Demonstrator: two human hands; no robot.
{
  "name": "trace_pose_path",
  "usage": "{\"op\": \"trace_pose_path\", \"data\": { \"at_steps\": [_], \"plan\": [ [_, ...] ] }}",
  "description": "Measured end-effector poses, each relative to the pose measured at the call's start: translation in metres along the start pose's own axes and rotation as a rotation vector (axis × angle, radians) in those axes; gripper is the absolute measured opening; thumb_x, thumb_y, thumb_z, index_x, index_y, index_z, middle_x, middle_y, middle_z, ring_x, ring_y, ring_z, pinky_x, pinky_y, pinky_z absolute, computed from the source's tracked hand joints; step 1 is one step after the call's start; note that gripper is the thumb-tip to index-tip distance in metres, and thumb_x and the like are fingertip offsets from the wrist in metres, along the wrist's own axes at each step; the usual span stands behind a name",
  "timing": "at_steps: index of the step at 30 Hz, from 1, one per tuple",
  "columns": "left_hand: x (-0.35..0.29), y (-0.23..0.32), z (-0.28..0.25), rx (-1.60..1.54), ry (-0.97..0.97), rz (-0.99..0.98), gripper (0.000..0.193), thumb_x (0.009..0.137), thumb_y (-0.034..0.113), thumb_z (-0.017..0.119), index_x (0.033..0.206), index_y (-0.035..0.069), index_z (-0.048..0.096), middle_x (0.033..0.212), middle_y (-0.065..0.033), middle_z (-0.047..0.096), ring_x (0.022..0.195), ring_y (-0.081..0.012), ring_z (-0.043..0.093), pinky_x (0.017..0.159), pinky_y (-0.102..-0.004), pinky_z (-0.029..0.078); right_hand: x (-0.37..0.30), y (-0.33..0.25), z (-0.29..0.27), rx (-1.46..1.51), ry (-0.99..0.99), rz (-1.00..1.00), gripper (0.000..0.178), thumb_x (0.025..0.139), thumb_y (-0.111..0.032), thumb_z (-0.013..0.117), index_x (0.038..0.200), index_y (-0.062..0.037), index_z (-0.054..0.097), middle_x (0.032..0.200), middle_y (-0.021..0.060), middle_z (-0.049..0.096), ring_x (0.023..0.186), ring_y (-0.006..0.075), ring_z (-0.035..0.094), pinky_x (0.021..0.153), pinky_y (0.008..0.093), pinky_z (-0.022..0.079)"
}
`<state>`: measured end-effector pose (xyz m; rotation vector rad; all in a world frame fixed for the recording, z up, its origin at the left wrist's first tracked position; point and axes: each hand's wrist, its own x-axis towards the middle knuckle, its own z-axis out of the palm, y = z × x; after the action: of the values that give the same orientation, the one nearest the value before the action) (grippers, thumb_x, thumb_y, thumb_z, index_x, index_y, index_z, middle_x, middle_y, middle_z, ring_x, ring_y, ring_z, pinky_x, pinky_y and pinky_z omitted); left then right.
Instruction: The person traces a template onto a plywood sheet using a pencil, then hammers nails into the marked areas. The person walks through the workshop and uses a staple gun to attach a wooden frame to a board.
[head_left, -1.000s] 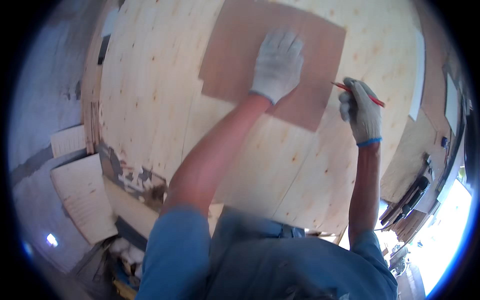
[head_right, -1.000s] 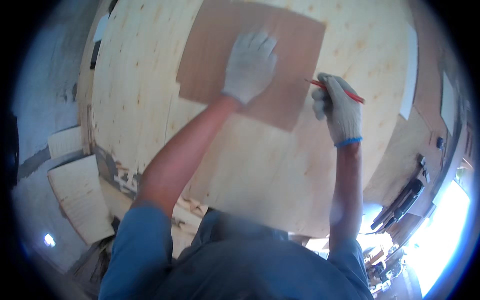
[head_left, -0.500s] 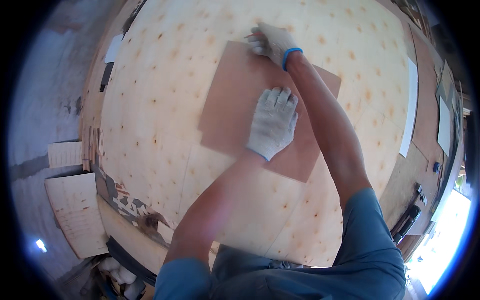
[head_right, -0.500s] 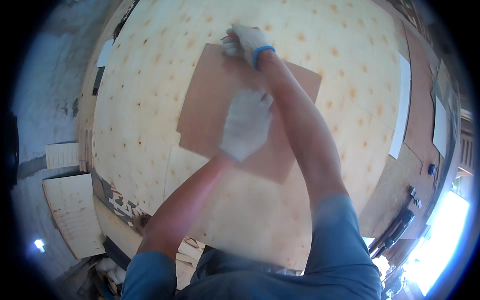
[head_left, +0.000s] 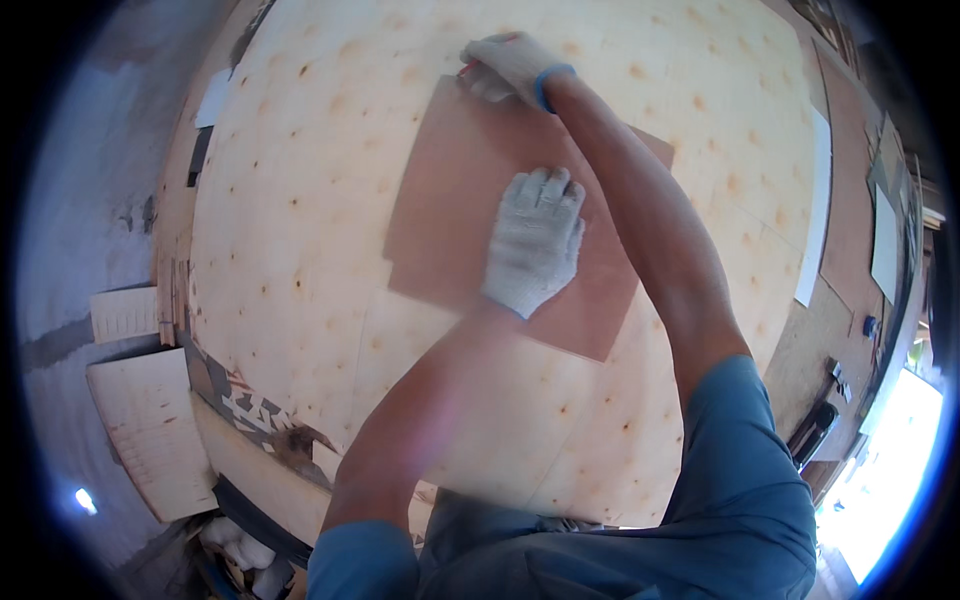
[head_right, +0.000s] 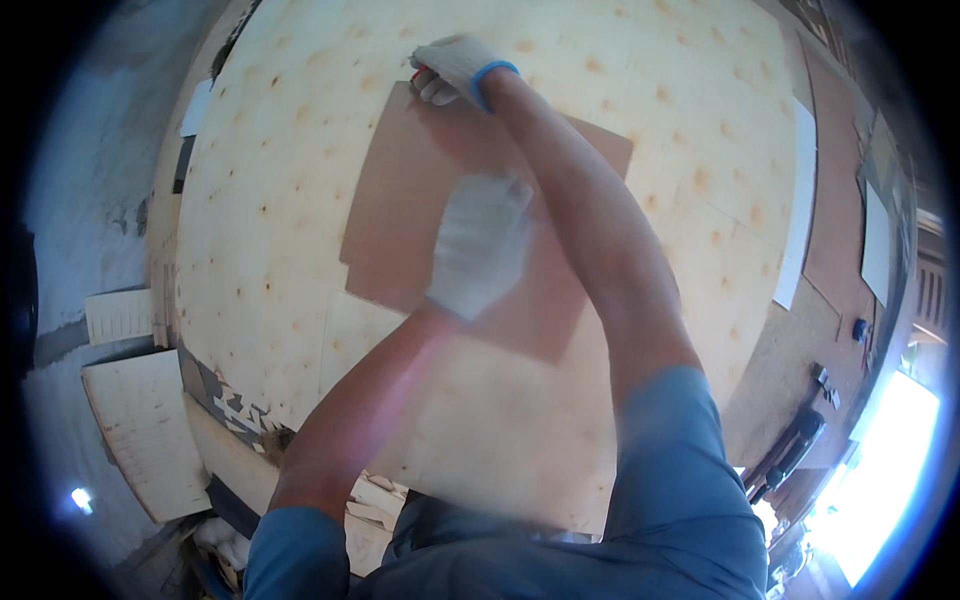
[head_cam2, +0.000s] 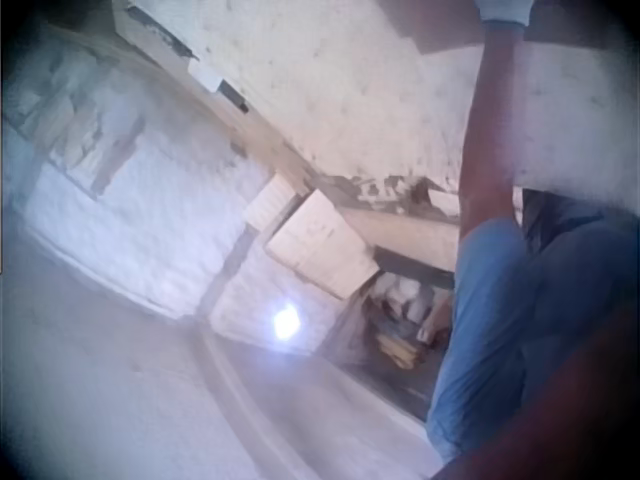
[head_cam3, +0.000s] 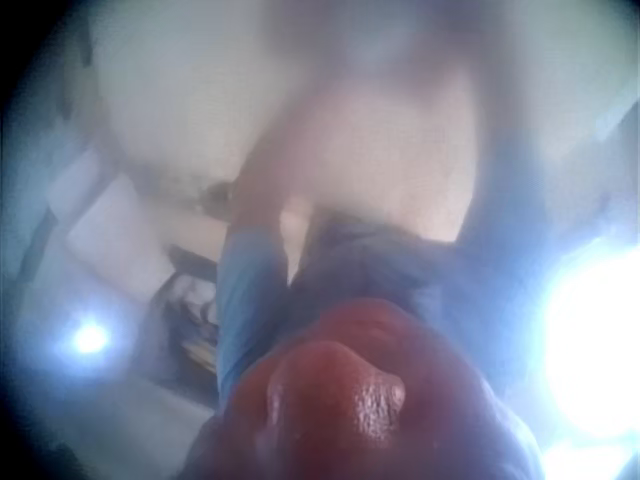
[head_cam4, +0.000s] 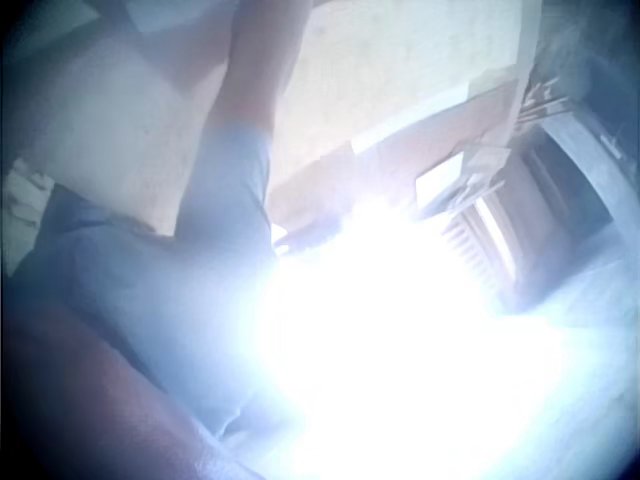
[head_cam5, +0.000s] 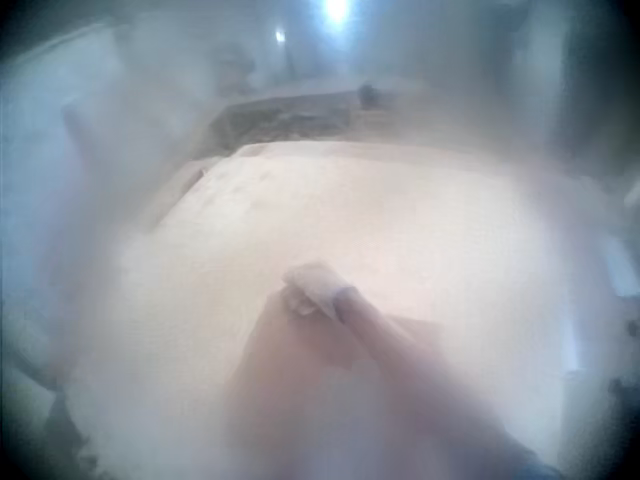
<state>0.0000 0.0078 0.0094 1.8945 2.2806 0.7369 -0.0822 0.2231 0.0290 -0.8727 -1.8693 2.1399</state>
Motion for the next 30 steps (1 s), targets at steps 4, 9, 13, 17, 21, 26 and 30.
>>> {"op": "trace_pose_path", "data": {
  "at_steps": [4,9,13,17,21,26,30],
  "plan": [
    [-0.005,-0.008,0.013,0.048,0.097,0.093,0.038,0.092,0.021,0.062,0.124,0.003,0.059,0.133,-0.0185,0.057,0.127,-0.0386,0.050,0.113,-0.0532,0.035,-0.044,0.008,-0.063,-0.105,0.069,0.123,0.033,0.094,-0.032,0.067,0.095,-0.0009,0.074,0.081,0.0071,0.072,0.064,0.0138,0.064,0.060,0.0268,0.053],
    [-0.004,-0.004,0.009,0.032,0.073,0.075,0.038,0.092,0.019,0.063,0.128,0.008,0.058,0.137,-0.0166,0.055,0.131,-0.0380,0.048,0.115,-0.0526,0.033,-0.136,0.028,-0.152,-0.043,0.136,0.138,0.033,0.097,-0.031,0.065,0.104,-0.0002,0.073,0.083,0.0064,0.071,0.065,0.0132,0.064,0.058,0.0283,0.052],
    [0.000,0.003,-0.001,0.049,0.007,0.073,0.039,0.092,0.019,0.063,0.129,0.006,0.056,0.138,-0.0169,0.054,0.132,-0.0380,0.047,0.115,-0.0524,0.033,-0.188,0.037,-0.192,-0.029,0.272,0.161,0.032,0.099,-0.030,0.063,0.109,-0.0008,0.072,0.087,0.0062,0.070,0.067,0.0125,0.064,0.059,0.0279,0.051],
    [0.003,0.008,0.000,0.076,-0.031,0.072,0.039,0.093,0.019,0.063,0.128,0.005,0.056,0.138,-0.0177,0.054,0.132,-0.0385,0.047,0.115,-0.0524,0.034,-0.203,0.047,-0.202,0.039,0.275,0.120,0.034,0.101,-0.032,0.062,0.110,-0.0008,0.071,0.088,0.0063,0.070,0.068,0.0124,0.065,0.061,0.0281,0.053],
    [-0.003,0.002,0.007,0.119,0.104,0.135,0.038,0.093,0.019,0.063,0.127,0.003,0.056,0.135,-0.0185,0.054,0.129,-0.0392,0.048,0.113,-0.0527,0.035,-0.203,0.045,-0.193,0.034,0.317,0.107,0.034,0.101,-0.033,0.062,0.110,-0.0009,0.071,0.089,0.0060,0.070,0.068,0.0123,0.064,0.062,0.0281,0.054],
    [-0.001,0.000,0.005,0.083,0.062,0.140,0.039,0.093,0.018,0.062,0.128,0.001,0.056,0.135,-0.0195,0.054,0.128,-0.0393,0.048,0.113,-0.0523,0.035,-0.214,0.043,-0.189,0.047,0.406,0.142,0.032,0.100,-0.032,0.063,0.108,-0.0018,0.071,0.084,0.0052,0.069,0.067,0.0126,0.064,0.062,0.0276,0.053],
    [0.003,0.005,-0.016,0.078,-0.160,0.060,0.041,0.094,0.021,0.059,0.130,0.001,0.056,0.138,-0.0195,0.054,0.132,-0.0385,0.046,0.117,-0.0514,0.032,-0.216,0.023,-0.154,-0.089,0.505,0.189,0.029,0.098,-0.031,0.065,0.101,-0.0030,0.071,0.078,0.0053,0.068,0.064,0.0121,0.063,0.058,0.0280,0.051]
  ]
}}
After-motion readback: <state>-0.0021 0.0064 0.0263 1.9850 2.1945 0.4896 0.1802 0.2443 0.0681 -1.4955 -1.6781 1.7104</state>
